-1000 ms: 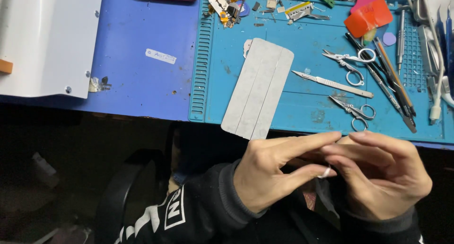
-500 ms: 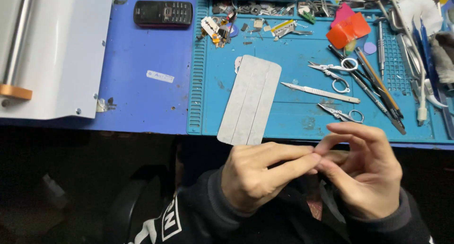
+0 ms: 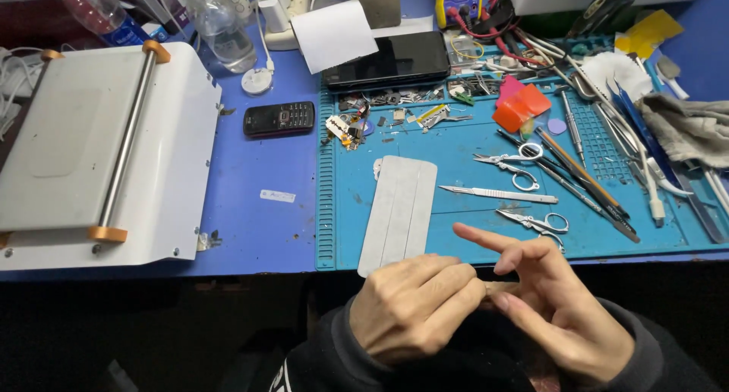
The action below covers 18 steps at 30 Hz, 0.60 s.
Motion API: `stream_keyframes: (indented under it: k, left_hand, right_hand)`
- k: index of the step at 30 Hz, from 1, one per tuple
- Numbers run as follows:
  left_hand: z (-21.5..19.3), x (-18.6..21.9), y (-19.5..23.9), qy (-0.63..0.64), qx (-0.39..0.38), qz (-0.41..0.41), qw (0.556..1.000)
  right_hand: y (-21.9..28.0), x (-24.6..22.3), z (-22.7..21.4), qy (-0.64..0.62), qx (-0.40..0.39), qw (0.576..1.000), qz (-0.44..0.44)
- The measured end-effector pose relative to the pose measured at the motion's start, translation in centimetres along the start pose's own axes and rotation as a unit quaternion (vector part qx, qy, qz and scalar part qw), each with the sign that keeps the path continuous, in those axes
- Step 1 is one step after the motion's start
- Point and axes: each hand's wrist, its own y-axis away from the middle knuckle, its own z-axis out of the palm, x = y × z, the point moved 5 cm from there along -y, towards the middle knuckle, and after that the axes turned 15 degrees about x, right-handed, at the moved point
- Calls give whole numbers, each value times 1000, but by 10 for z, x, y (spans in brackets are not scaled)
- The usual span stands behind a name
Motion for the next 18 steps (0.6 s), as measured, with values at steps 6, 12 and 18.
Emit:
stream_keyframes:
  k: [6,12,18]
  left_hand:
    - [-19,-6,3,-35,48,29,998]
    - [-17,-14,5,-65,103,-50,991]
    - [-13,2,-11,-93,102,20,990]
  right_hand:
    - [0,11,-50,-42,59,995,61]
    - [-18,6,-26,17,149,988,23]
    - [-27,32,-22,89,197,971,103]
